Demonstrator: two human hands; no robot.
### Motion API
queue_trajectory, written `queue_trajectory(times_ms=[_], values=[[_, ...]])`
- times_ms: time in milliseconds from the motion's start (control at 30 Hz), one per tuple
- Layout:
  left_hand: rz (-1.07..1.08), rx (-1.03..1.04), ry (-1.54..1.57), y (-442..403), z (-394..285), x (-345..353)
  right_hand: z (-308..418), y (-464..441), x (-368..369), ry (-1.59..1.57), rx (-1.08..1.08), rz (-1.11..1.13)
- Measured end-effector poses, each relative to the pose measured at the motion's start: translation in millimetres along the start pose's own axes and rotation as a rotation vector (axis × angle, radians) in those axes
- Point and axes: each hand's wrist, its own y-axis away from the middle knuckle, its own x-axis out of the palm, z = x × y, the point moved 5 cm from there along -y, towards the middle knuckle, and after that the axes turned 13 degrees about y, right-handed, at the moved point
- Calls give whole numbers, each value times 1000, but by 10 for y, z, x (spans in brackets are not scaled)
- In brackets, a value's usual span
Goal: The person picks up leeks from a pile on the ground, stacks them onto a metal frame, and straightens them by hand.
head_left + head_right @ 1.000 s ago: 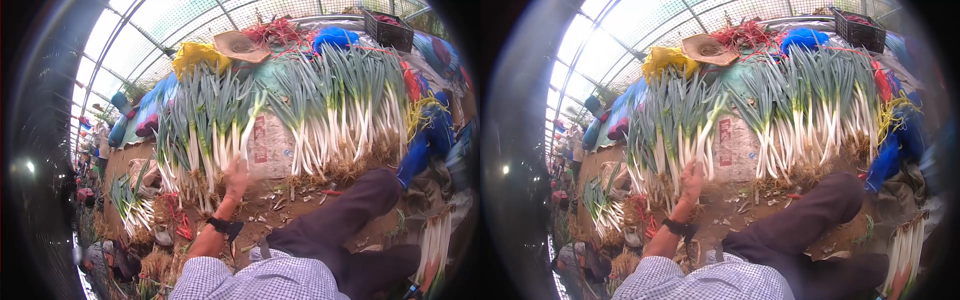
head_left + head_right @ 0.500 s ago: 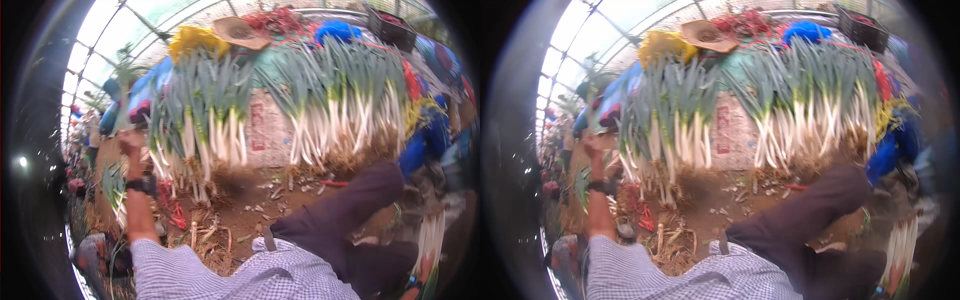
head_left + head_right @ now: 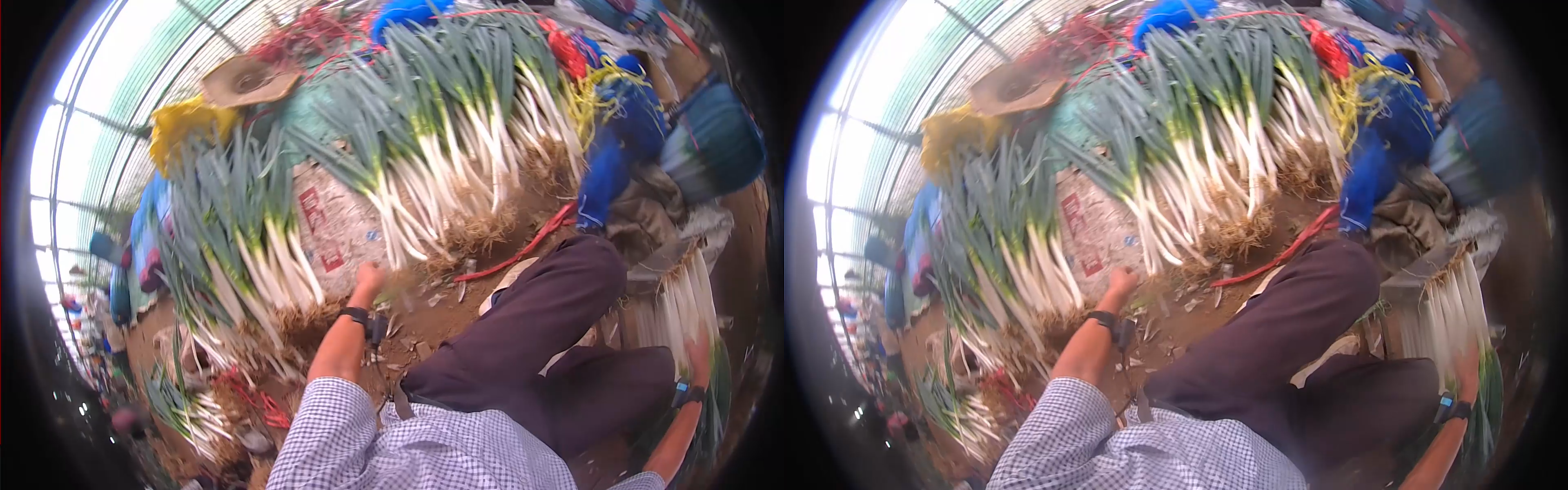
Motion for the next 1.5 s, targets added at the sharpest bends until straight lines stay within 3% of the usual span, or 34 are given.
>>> queue_trajectory(times_ms=[233,333,367,500,600,633,733,767,900,1000,1200,1367,1467,1500], values=[[-118,-112,95,-268,-425,586,141,56,-36,-64,-37,-40],[11,-143,202,-719,-31,855,104,52,-4,-75,-10,-49],[30,-229,153,-510,-337,752,60,54,5,-68,-10,-51],[56,-110,391,-316,-497,663,13,47,37,-52,-16,-47],[-40,-129,427,-362,-80,903,-127,-18,129,3,-27,-54],[-105,-94,304,-370,9,985,-189,-33,179,28,-32,-61],[-45,-253,494,-141,-373,1058,-204,-15,172,18,17,-64],[-71,-231,741,-212,-312,1144,-192,28,147,-7,2,-71],[126,-425,766,-93,-649,1036,-297,-27,232,14,-28,-103],[66,-560,856,-24,-711,1149,-280,-32,309,57,11,-117],[89,-275,963,457,-1071,1291,-80,51,177,20,-40,-148],[133,-400,863,404,-1188,1550,-21,136,112,11,-19,-144],[246,-571,976,-293,-405,2028,93,133,102,10,-33,-157],[304,-504,823,-395,-333,2046,137,132,68,11,-38,-159]])
